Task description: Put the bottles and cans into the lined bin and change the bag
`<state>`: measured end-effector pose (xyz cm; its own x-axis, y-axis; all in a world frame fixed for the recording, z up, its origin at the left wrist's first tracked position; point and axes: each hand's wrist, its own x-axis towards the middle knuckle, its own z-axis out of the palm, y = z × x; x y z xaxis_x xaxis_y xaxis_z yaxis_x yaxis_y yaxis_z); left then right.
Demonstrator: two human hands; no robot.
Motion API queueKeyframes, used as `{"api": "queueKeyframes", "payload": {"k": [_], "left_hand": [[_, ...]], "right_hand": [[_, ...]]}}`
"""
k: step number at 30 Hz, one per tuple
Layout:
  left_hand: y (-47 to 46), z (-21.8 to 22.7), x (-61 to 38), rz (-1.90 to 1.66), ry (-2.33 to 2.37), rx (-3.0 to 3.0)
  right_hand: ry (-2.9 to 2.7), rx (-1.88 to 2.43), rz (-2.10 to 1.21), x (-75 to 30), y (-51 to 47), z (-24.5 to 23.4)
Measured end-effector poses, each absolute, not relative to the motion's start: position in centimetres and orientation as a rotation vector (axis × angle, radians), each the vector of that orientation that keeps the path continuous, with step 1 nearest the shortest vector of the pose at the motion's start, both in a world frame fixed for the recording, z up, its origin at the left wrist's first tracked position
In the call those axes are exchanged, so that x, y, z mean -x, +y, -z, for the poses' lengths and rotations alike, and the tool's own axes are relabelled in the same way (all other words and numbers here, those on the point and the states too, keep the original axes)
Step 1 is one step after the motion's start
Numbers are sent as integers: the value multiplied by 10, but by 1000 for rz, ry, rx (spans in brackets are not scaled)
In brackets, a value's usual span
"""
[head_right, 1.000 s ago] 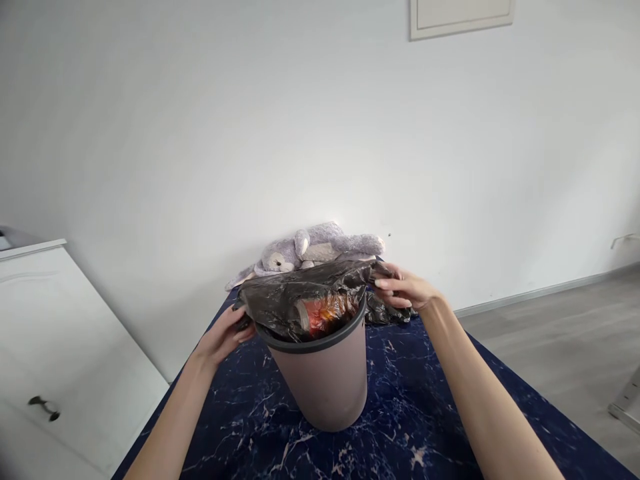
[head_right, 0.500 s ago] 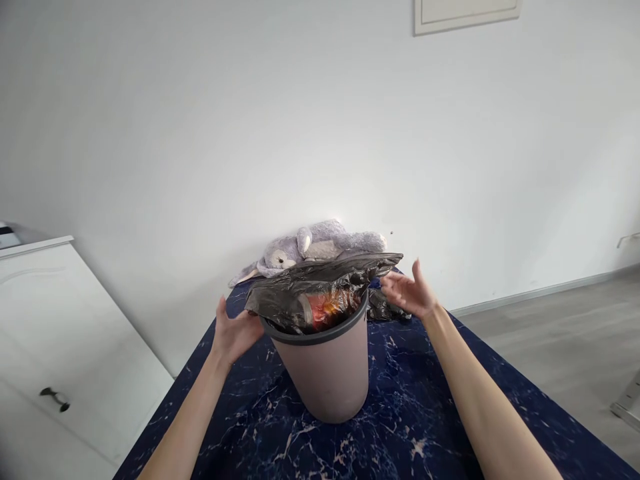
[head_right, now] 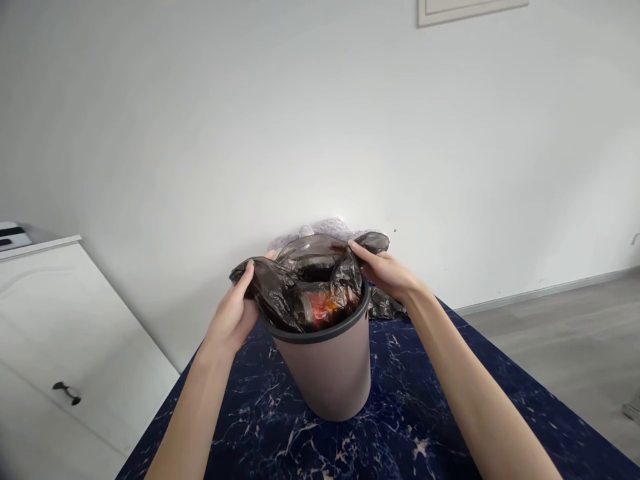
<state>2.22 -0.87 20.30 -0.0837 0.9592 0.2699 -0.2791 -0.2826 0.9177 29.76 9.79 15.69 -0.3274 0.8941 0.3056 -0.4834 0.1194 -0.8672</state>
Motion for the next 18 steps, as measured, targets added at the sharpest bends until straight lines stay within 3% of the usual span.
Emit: {"api": "queueKeyframes", "payload": {"k": [5, 11, 18], "left_hand": [[-19, -221, -37, -1779, 772, -1147], [-34, -241, -51, -1749, 646, -1206], [-64, -251, -62, -1607, 1045, -1894]], "right_hand": [[-1027, 310, -1391, -284, 61, -195], [-1205, 99, -1383, -285, 21, -222], [-1166, 141, -1415, -278, 6, -228]]}}
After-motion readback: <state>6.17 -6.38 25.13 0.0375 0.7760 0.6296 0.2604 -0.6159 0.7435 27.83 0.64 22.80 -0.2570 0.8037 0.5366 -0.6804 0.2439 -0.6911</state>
